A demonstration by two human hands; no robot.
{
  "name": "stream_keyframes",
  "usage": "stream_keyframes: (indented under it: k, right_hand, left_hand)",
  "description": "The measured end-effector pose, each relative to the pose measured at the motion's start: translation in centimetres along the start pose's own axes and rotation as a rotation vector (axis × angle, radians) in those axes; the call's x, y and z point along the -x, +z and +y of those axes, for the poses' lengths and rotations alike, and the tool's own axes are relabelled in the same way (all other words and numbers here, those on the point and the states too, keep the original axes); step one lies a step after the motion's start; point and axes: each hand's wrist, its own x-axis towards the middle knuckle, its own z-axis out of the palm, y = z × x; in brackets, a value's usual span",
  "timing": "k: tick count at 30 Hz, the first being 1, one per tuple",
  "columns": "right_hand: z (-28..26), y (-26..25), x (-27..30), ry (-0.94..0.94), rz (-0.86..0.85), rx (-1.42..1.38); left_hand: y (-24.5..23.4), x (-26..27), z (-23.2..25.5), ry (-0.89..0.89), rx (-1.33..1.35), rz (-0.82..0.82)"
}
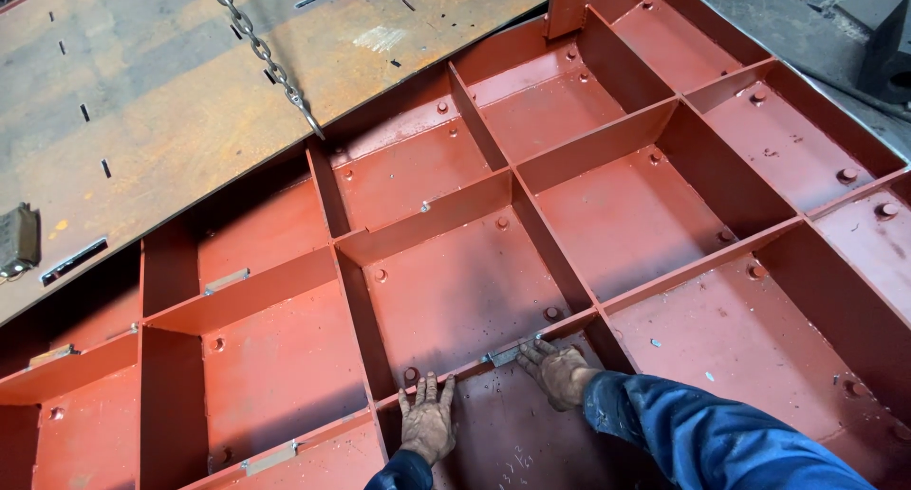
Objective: The person inspects the joints of a large red steel formwork structure, running fingers along the seams between panels and pointing at gaps and bolt holes. They touch and press small metal tabs along the rib intersections and lean in to view the seams from different angles.
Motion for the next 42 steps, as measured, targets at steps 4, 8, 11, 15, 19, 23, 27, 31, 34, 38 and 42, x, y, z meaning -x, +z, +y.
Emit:
stream_keyframes:
  k: [4,8,11,15,19,23,27,31,34,38,42]
  right_hand:
    - [0.5,1.5,-2.1,-0.033,0.008,0.067]
    - [0.4,0.7,-1.2,-0.076,0.012,0.187]
    - [0.1,-0.8,0.5,-0.055,-0.022,0.137]
    - [0.5,1.2,-1.3,-0.031,0.011,0.078]
    - [0.6,1.4,-1.5,-0.034,0.038,0.091]
    - [0.3,0.8,-0.8,-0.042,0.037,0.086]
    - [0.3,0.9,-0.7,-0.015,0.027,0.032]
    - [0.3,0.7,-0.4,-0.017,0.038,0.055]
    - [0.2,0.3,0.0,-0.018,0.016,0.081]
    - [0.1,-0.3,0.7,-0.031,-0.016,0.134]
    - [0.1,-0.1,0.4,-0.034,-0.015,0.136]
  left_hand:
    - [-0.2,-0.1,0.1,-0.006,-0.012,-0.015]
    - [-0.7,0.1,0.2,-0.014,-0.017,-0.036]
    - [0.3,-0.6,-0.3,-0.009,-0.014,-0.031]
    - [0.8,-0.6,-0.5,0.005,-0.004,-0.002]
    - [0.4,-0.3,-0.3,0.004,0.002,0.003]
    - [0.4,0.0,-0.3,0.006,-0.004,-0.002]
    - [0.5,-0.1,-0.4,0.008,0.006,0.009]
    - [0.4,-0.2,-0.3,0.006,0.003,0.008]
    - [0.6,-0.3,-0.4,0.012,-0.013,-0.007]
    - [0.7,-0.3,-0.3,0.008,-0.019,-0.008]
    - [0.3,0.1,0.0,-0.002,-0.023,-0.009]
